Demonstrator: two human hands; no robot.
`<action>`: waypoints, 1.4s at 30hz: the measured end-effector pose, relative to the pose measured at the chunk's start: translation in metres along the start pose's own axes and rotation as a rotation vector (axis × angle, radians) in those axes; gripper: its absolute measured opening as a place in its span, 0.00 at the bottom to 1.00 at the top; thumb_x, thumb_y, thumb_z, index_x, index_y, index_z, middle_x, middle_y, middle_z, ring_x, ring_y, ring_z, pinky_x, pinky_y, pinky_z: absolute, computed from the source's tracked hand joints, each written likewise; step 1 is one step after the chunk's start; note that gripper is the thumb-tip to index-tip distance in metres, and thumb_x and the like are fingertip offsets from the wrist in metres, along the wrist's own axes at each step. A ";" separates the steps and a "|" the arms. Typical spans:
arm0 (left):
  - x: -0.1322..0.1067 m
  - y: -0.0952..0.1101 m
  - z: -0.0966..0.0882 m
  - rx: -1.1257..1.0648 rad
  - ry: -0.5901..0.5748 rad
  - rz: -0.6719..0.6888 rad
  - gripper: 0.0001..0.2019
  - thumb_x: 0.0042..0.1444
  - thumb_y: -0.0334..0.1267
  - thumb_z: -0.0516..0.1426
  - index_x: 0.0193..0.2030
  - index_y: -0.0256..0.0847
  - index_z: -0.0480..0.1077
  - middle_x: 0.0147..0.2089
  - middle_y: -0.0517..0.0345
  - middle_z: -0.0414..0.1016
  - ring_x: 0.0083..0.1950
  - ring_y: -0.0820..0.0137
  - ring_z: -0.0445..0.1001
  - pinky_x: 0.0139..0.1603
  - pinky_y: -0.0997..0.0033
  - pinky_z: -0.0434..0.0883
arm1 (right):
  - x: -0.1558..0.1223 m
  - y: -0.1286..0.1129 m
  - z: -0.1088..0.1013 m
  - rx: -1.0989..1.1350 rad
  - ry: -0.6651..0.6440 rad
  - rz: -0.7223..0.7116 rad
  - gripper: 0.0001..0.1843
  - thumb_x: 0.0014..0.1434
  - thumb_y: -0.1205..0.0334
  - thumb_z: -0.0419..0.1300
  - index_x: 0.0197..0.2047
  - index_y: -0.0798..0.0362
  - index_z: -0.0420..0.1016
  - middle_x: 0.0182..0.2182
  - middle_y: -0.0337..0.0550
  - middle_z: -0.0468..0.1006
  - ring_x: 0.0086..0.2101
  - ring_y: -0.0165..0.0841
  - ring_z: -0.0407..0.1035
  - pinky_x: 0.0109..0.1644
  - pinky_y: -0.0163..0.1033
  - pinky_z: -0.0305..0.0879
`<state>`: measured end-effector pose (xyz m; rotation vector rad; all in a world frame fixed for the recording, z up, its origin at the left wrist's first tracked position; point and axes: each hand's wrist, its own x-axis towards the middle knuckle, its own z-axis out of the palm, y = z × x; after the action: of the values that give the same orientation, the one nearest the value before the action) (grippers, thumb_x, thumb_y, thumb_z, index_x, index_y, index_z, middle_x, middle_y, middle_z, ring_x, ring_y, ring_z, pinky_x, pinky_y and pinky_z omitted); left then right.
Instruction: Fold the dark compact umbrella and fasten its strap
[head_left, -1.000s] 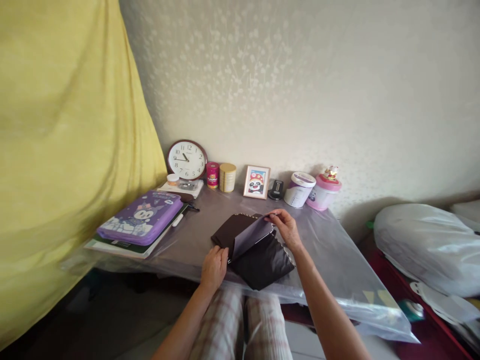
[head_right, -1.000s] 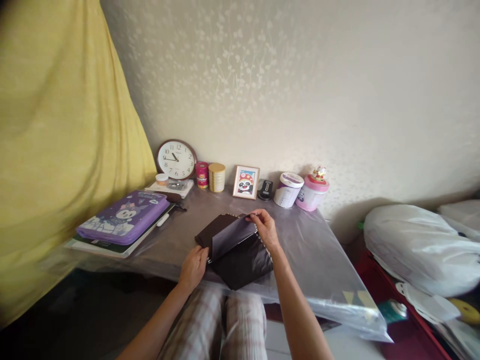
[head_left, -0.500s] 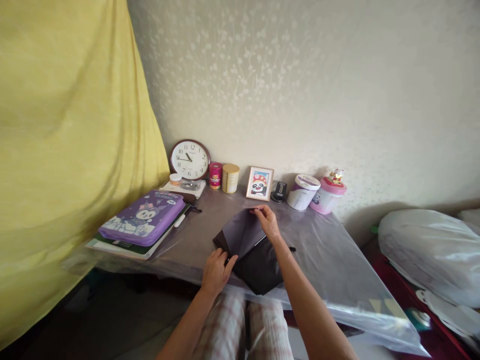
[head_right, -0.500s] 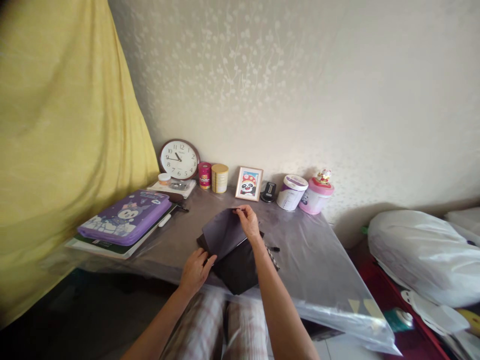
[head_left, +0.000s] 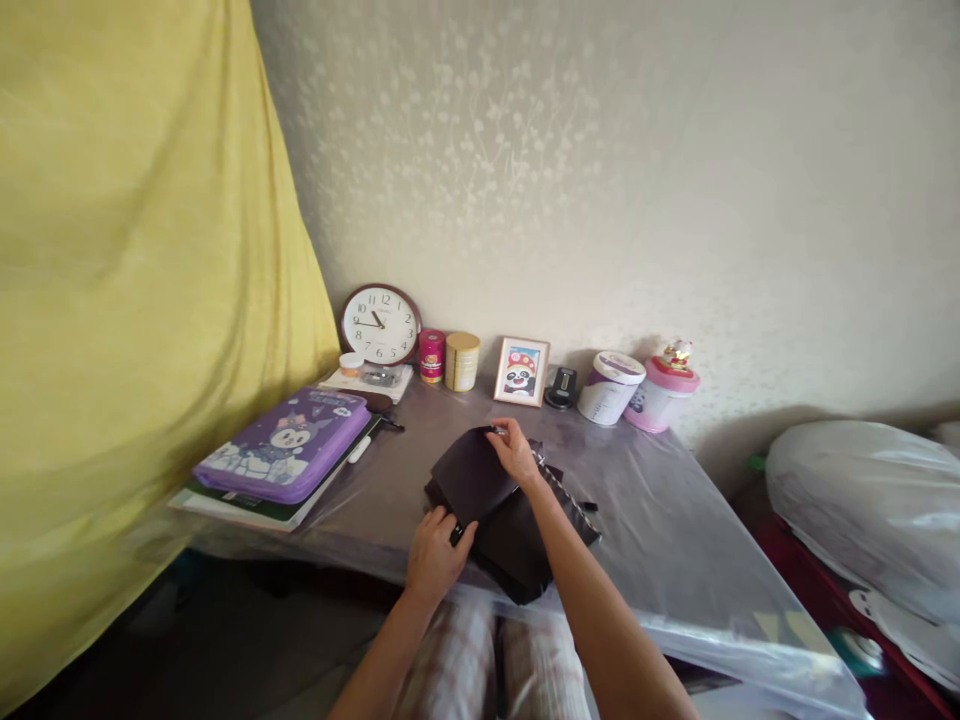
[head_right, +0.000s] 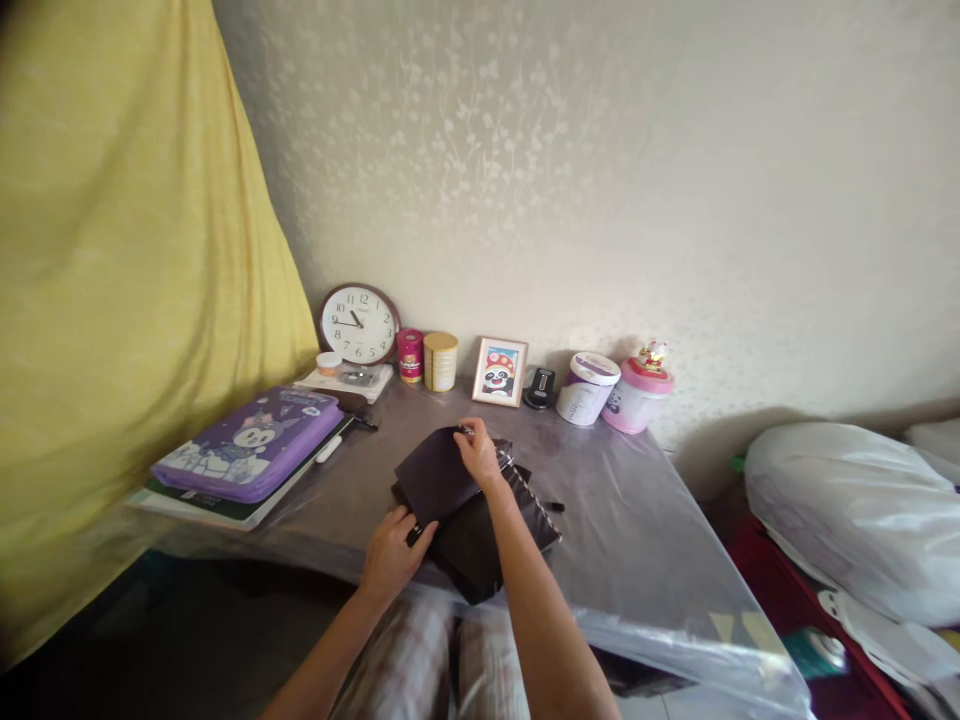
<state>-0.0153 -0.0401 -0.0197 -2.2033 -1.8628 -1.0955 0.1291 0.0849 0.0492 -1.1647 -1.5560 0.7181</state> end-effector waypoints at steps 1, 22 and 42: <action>0.000 0.000 0.000 0.002 0.001 0.000 0.16 0.56 0.46 0.50 0.22 0.41 0.66 0.28 0.55 0.68 0.33 0.68 0.68 0.35 0.69 0.65 | -0.004 -0.001 -0.001 -0.023 0.009 -0.010 0.17 0.52 0.59 0.56 0.46 0.52 0.64 0.33 0.40 0.75 0.36 0.34 0.71 0.43 0.41 0.66; 0.000 0.000 0.001 -0.007 0.004 0.008 0.16 0.59 0.44 0.47 0.24 0.41 0.66 0.28 0.56 0.68 0.33 0.68 0.69 0.36 0.70 0.64 | -0.061 -0.025 -0.090 -0.408 -0.153 -0.127 0.15 0.61 0.55 0.48 0.40 0.51 0.73 0.38 0.41 0.78 0.40 0.33 0.71 0.46 0.37 0.65; -0.002 -0.001 -0.001 0.001 -0.002 0.023 0.16 0.60 0.45 0.46 0.25 0.42 0.66 0.29 0.56 0.68 0.35 0.69 0.70 0.38 0.71 0.65 | -0.173 -0.030 -0.118 -0.714 -0.329 -0.376 0.19 0.52 0.72 0.53 0.47 0.49 0.69 0.53 0.47 0.66 0.56 0.39 0.56 0.57 0.52 0.55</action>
<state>-0.0163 -0.0417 -0.0201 -2.2208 -1.8332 -1.0890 0.2336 -0.0989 0.0470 -1.2261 -2.3412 0.0847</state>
